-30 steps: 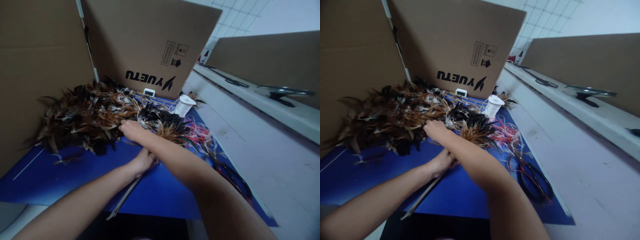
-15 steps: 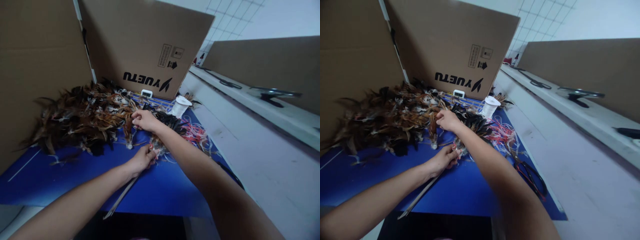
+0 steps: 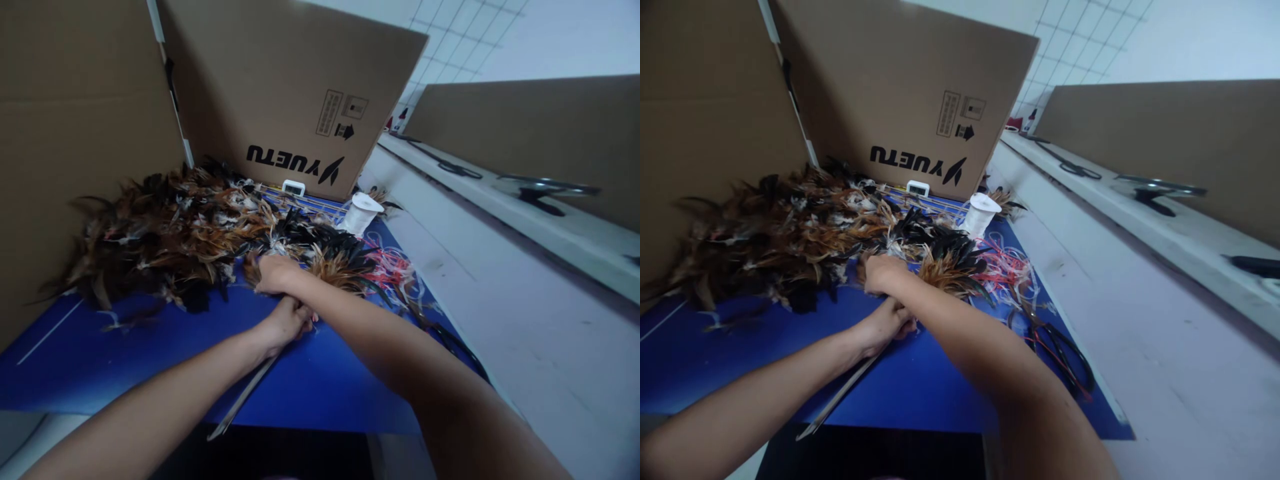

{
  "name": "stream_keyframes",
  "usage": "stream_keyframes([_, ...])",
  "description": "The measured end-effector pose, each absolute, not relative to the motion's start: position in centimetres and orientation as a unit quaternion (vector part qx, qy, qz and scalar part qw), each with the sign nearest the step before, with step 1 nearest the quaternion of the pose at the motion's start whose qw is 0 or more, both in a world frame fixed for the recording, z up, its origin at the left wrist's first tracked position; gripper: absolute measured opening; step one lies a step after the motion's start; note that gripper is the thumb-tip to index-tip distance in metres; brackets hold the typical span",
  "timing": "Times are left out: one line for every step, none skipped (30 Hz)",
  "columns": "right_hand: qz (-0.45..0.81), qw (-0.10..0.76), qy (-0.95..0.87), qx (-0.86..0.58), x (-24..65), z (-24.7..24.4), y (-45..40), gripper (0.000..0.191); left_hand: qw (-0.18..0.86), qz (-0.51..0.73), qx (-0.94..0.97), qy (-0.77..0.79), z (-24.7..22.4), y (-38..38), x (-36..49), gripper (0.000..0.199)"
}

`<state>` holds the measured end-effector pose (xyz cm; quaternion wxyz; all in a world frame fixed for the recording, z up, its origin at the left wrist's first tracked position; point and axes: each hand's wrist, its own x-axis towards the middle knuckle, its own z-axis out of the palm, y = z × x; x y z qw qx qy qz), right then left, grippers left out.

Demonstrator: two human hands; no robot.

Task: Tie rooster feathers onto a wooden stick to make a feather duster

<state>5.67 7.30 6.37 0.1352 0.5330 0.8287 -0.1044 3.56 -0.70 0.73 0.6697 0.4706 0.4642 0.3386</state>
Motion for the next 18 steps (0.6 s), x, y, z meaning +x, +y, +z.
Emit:
stream_keyframes([-0.113,0.135,0.827,0.534,5.8,6.3,7.5,0.042,0.670,0.336,0.475,0.460,0.7,-0.7,3.6,0.015])
stream_keyframes([-0.120,0.130,0.826,0.536,6.0,6.5,7.6,0.039,0.672,0.335,0.478,0.455,0.8,-0.7,3.5,0.015])
stream_keyframes([-0.125,0.122,0.825,0.538,6.2,6.7,7.6,0.035,0.675,0.334,0.479,0.452,0.8,-0.7,3.5,0.015])
stream_keyframes([-0.130,0.109,0.825,0.540,6.5,7.1,7.6,0.032,0.677,0.334,0.477,0.449,0.8,-0.7,3.5,0.015])
stream_keyframes([-0.136,0.091,0.825,0.542,6.8,7.5,7.6,0.029,0.681,0.335,0.475,0.446,0.9,-0.7,3.5,0.014])
stream_keyframes([-0.142,0.070,0.824,0.544,7.2,8.0,7.5,0.026,0.685,0.337,0.472,0.441,0.9,-0.7,3.5,0.015])
stream_keyframes([-0.150,0.044,0.823,0.546,7.6,8.5,7.4,0.022,0.689,0.339,0.469,0.437,1.0,-0.7,3.4,0.016])
stream_keyframes([-0.162,0.017,0.822,0.546,8.0,9.1,7.3,0.018,0.693,0.341,0.466,0.432,1.0,-0.7,3.4,0.018])
stream_keyframes([-0.180,-0.014,0.819,0.544,8.5,9.6,7.1,0.014,0.697,0.343,0.464,0.425,1.0,-0.7,3.4,0.021])
stream_keyframes([-0.206,-0.048,0.814,0.540,9.0,10.1,6.9,0.011,0.700,0.346,0.463,0.418,1.0,-0.6,3.3,0.023])
stream_keyframes([-0.243,-0.087,0.804,0.535,9.5,10.6,6.6,0.008,0.703,0.350,0.463,0.412,1.0,-0.6,3.2,0.025])
stream_keyframes([-0.290,-0.131,0.788,0.528,10.1,11.1,6.3,0.007,0.706,0.354,0.460,0.405,1.1,-0.5,3.2,0.027])
stream_keyframes([-0.341,-0.177,0.765,0.517,10.7,11.5,5.9,0.007,0.710,0.358,0.457,0.399,1.1,-0.4,3.1,0.028])
stream_keyframes([-0.393,-0.222,0.736,0.505,11.3,11.9,5.4,0.007,0.714,0.361,0.453,0.392,1.1,-0.4,3.0,0.028])
stream_keyframes([-0.438,-0.266,0.704,0.491,12.0,12.3,4.9,0.009,0.717,0.364,0.449,0.389,1.2,-0.3,3.0,0.029])
stream_keyframes([-0.477,-0.303,0.674,0.476,12.7,12.5,4.3,0.010,0.719,0.367,0.445,0.388,1.3,-0.2,2.9,0.029])
stream_keyframes([-0.509,-0.330,0.647,0.461,13.4,12.6,3.7,0.012,0.719,0.371,0.441,0.389,1.3,-0.2,2.8,0.030])
stream_keyframes([-0.533,-0.351,0.626,0.448,14.1,12.6,3.2,0.013,0.718,0.375,0.437,0.391,1.4,-0.1,2.7,0.030])
